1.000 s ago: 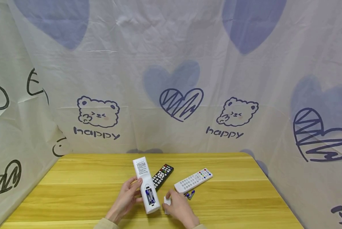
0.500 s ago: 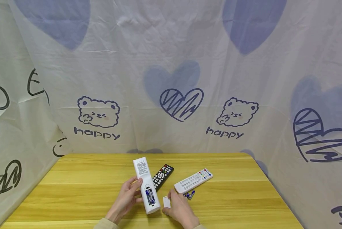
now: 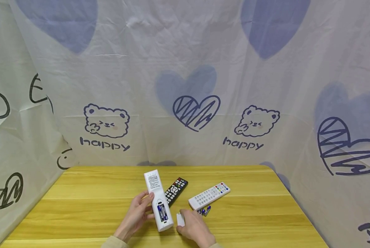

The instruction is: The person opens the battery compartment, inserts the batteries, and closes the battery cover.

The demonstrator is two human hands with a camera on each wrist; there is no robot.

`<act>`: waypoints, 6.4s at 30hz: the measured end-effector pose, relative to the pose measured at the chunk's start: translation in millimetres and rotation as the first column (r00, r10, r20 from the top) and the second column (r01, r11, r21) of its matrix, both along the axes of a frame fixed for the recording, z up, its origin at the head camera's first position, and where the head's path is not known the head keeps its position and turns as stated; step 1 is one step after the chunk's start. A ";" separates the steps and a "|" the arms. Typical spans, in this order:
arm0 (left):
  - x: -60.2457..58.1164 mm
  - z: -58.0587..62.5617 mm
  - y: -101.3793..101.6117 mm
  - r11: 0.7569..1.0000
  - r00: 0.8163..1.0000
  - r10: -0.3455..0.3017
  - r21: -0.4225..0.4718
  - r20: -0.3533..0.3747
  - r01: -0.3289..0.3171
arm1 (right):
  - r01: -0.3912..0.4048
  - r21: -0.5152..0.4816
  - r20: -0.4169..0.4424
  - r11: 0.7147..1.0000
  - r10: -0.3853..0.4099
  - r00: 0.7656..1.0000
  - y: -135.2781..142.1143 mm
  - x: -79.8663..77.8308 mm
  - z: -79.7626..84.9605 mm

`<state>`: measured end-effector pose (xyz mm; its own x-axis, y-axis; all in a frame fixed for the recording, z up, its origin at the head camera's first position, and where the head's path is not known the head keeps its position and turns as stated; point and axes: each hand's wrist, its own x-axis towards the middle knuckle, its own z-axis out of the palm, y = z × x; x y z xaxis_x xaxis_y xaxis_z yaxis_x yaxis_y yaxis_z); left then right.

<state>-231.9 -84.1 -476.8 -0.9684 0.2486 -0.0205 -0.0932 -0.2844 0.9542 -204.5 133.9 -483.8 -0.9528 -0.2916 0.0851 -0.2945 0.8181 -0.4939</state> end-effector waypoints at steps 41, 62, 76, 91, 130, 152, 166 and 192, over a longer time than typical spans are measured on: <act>-0.7 0.7 -0.5 1.000 1.000 0.008 -0.005 0.007 -0.008 | -0.081 -0.303 -0.181 0.950 0.026 0.983 1.5 -11.4 0.8; 0.1 -1.5 -0.5 0.999 0.999 -0.031 -0.014 -0.013 0.031 | -0.203 -0.697 -0.266 0.687 0.015 0.964 -3.9 -10.5 3.8; 0.6 -1.2 0.0 0.997 0.998 -0.056 -0.045 -0.026 0.055 | -0.382 -0.683 -0.312 0.622 0.225 0.923 -6.8 -9.7 3.4; 1.6 -0.2 0.6 0.995 0.997 -0.076 -0.059 -0.029 0.074 | -0.405 -0.530 -0.409 0.745 0.194 0.892 -15.2 -6.2 3.2; 1.8 -0.8 -0.5 0.993 0.994 -0.106 -0.046 -0.030 0.104 | -0.425 -0.383 -0.455 0.820 0.232 0.859 -14.5 -6.0 1.4; 1.6 -1.2 0.8 0.992 0.992 -0.124 -0.023 -0.035 0.123 | -0.376 -0.091 -0.601 0.922 0.251 0.759 -10.3 -4.1 5.6; 2.0 -3.2 2.6 0.990 0.990 -0.137 -0.015 -0.030 0.137 | -0.388 -0.181 -0.544 0.904 0.236 0.805 -8.2 -1.4 5.4; -4.7 4.6 -11.8 0.931 0.960 -0.274 0.235 -0.053 0.279 | -0.418 -0.509 -0.544 0.752 0.095 0.834 -1.0 -12.2 14.7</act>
<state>-236.6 -95.9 -472.2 -0.8602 0.5020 0.0895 -0.1833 -0.4683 0.8644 -216.7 132.9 -469.1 -0.6416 -0.2548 0.7235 -0.7658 0.2655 -0.5857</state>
